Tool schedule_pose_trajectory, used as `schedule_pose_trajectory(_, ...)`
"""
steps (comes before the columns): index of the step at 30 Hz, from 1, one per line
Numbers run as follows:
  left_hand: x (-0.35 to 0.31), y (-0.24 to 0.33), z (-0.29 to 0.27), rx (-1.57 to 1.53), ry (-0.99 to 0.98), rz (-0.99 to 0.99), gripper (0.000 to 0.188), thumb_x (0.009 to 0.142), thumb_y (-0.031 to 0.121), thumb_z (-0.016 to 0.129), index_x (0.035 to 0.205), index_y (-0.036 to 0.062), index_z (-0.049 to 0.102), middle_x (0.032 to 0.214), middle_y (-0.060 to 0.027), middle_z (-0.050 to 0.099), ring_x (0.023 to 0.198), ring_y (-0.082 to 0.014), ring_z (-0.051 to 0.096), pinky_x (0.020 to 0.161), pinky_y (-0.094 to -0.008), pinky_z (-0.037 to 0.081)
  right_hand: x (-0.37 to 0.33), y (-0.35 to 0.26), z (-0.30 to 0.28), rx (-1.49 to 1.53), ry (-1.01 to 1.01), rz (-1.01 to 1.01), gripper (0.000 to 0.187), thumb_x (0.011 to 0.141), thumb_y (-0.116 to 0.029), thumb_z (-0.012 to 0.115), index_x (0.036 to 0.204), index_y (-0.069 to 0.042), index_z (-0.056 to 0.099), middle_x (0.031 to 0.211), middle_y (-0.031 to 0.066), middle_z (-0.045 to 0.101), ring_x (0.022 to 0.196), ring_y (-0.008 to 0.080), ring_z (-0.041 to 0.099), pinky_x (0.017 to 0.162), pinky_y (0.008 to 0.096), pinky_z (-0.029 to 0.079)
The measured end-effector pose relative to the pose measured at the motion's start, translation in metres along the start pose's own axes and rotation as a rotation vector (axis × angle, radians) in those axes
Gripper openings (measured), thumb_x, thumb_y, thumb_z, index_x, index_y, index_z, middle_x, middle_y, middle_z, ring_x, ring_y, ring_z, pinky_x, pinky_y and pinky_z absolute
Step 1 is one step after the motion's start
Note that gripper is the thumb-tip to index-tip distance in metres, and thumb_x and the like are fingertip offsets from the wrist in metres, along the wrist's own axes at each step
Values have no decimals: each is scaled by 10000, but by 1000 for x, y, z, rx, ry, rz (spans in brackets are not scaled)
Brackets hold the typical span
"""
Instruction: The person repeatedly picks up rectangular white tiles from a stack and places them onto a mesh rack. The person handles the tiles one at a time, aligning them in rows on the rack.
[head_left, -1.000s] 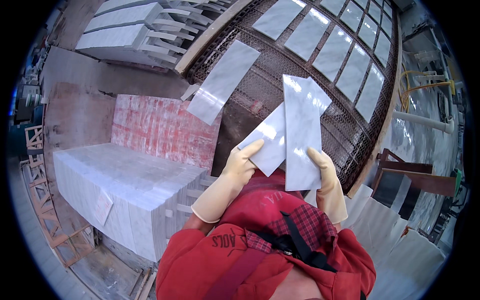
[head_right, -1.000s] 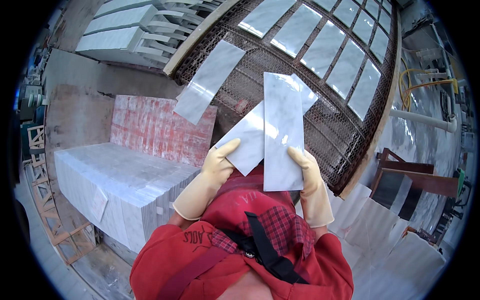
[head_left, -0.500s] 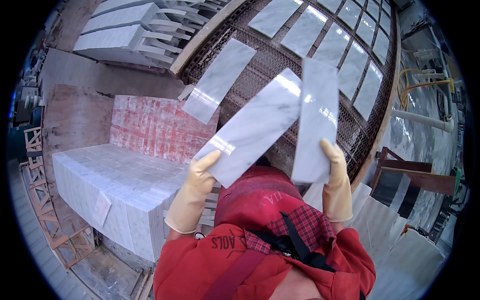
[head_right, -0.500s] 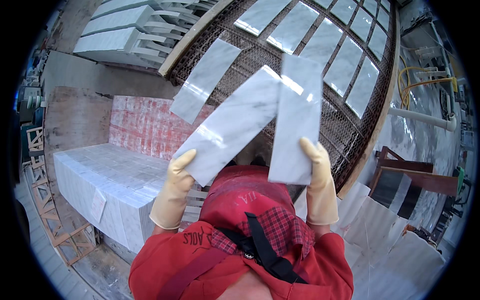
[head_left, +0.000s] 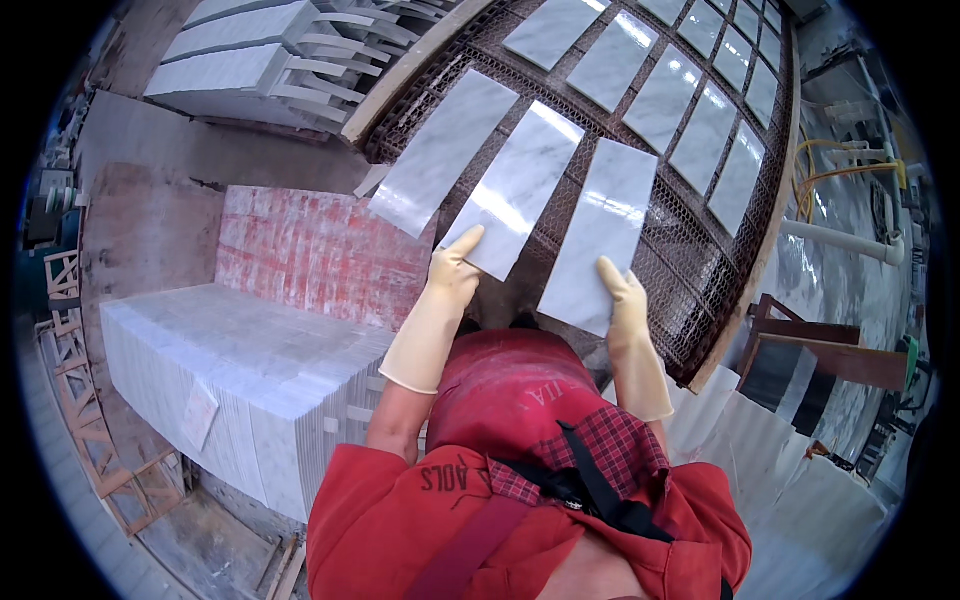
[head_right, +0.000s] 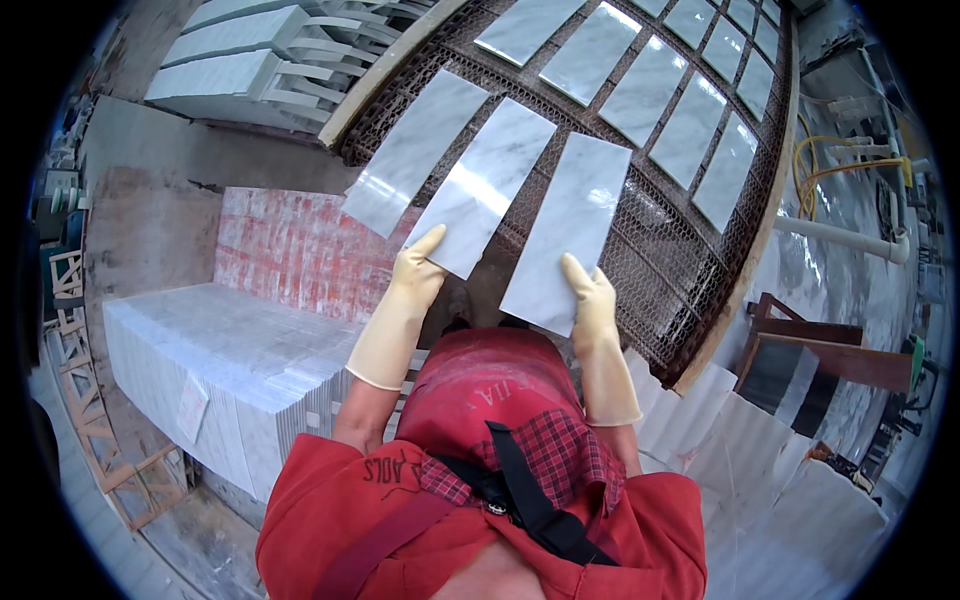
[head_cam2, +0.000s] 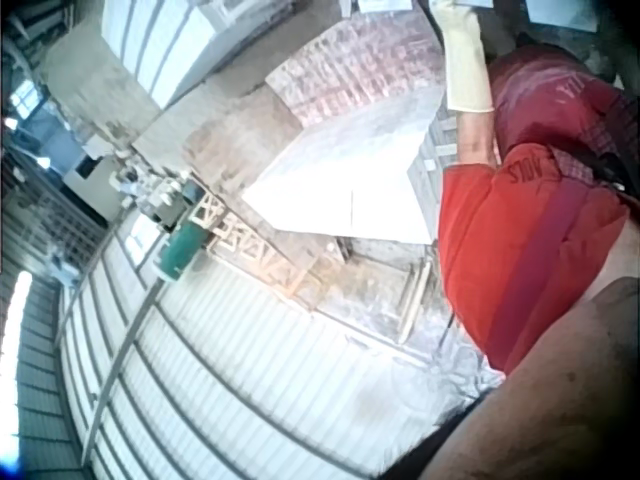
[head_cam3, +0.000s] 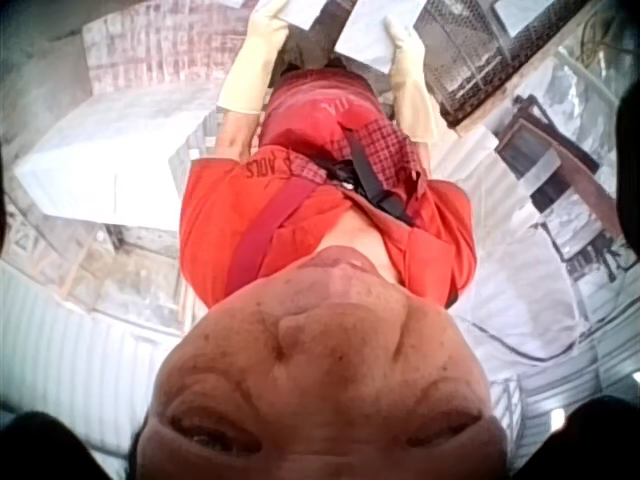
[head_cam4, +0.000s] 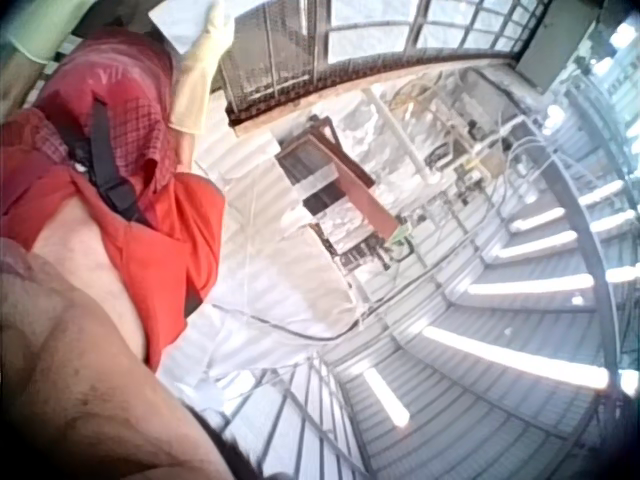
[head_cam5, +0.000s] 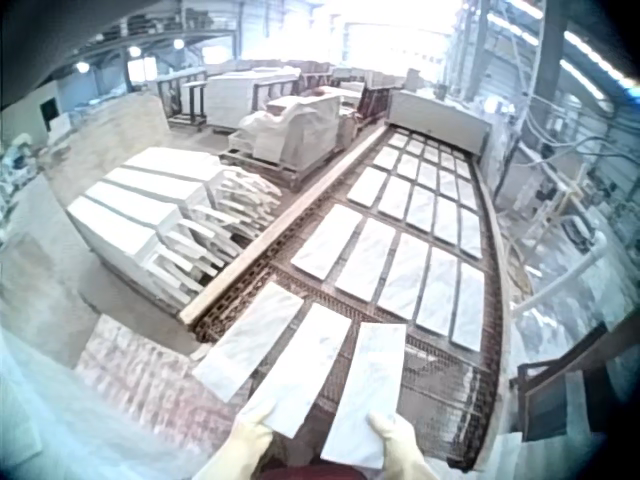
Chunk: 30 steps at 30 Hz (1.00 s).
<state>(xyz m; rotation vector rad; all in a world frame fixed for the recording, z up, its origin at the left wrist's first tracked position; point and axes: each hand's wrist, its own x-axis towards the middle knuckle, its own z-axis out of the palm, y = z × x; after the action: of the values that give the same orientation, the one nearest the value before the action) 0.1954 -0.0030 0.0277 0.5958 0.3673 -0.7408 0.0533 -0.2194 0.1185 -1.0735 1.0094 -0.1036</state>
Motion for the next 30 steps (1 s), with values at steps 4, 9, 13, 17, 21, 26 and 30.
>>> schedule_pose_trajectory(4, 10, 4, -25, 68, -51, 2, 463, 994, 91, 671, 1392, -108, 545, 1359, -213, 633, 1241, -344, 644, 1083, -462, 526, 5, 16, 10, 51, -31, 24, 494, 983, -268, 719, 1340, 45, 583, 1229, 148, 698, 1076, 241, 696, 958, 368, 556)
schedule_pose_trajectory(9, 21, 17, -37, -33, 108, -153, 497, 999, 146, 681, 1412, -81, 526, 1381, -199, 624, 1263, -339, 624, 1104, -467, 496, 32, 47, 19, 135, -26, 16, 483, 991, -230, 710, 1356, 57, 576, 1264, 159, 688, 1108, 252, 680, 976, 389, 535)
schedule_pose_trajectory(13, 17, 20, -28, 167, 175, -128, 490, 994, 167, 698, 1398, -58, 536, 1365, -190, 632, 1254, -342, 622, 1102, -476, 486, 50, 66, 21, 212, -26, -11, 481, 995, -231, 705, 1362, 54, 580, 1279, 158, 686, 1123, 255, 674, 987, 393, 526)
schedule_pose_trajectory(17, 30, 19, -48, 16, 153, -190, 493, 990, 184, 712, 1388, -50, 541, 1361, -185, 633, 1246, -343, 622, 1093, -486, 489, 54, 70, 24, 220, -29, 6, 505, 1002, -253, 696, 1384, 51, 565, 1295, 159, 679, 1151, 258, 664, 1010, 395, 517)
schedule_pose_trajectory(21, 40, 16, -61, -133, 132, -288, 490, 995, 200, 708, 1386, -44, 543, 1357, -185, 637, 1237, -348, 623, 1085, -497, 488, 49, 75, 27, 232, -47, 23, 593, 991, -328, 710, 1433, 22, 524, 1355, 161, 643, 1203, 278, 650, 1044, 417, 521)
schedule_pose_trajectory(26, 32, 21, -44, -88, 101, -307, 511, 1004, 255, 694, 1391, -40, 540, 1365, -198, 632, 1247, -367, 613, 1097, -527, 467, 48, 81, 32, 250, -52, 74, 634, 1000, -390, 689, 1478, -16, 502, 1439, 139, 600, 1301, 286, 597, 1096, 432, 489)
schedule_pose_trajectory(30, 24, 19, -32, -64, 127, -277, 536, 1013, 330, 666, 1405, -15, 543, 1404, -204, 607, 1276, -393, 589, 1107, -547, 450, 48, 78, 29, 191, -84, 108, 648, 1013, -418, 658, 1486, -7, 492, 1445, 148, 597, 1306, 298, 594, 1116, 441, 466)
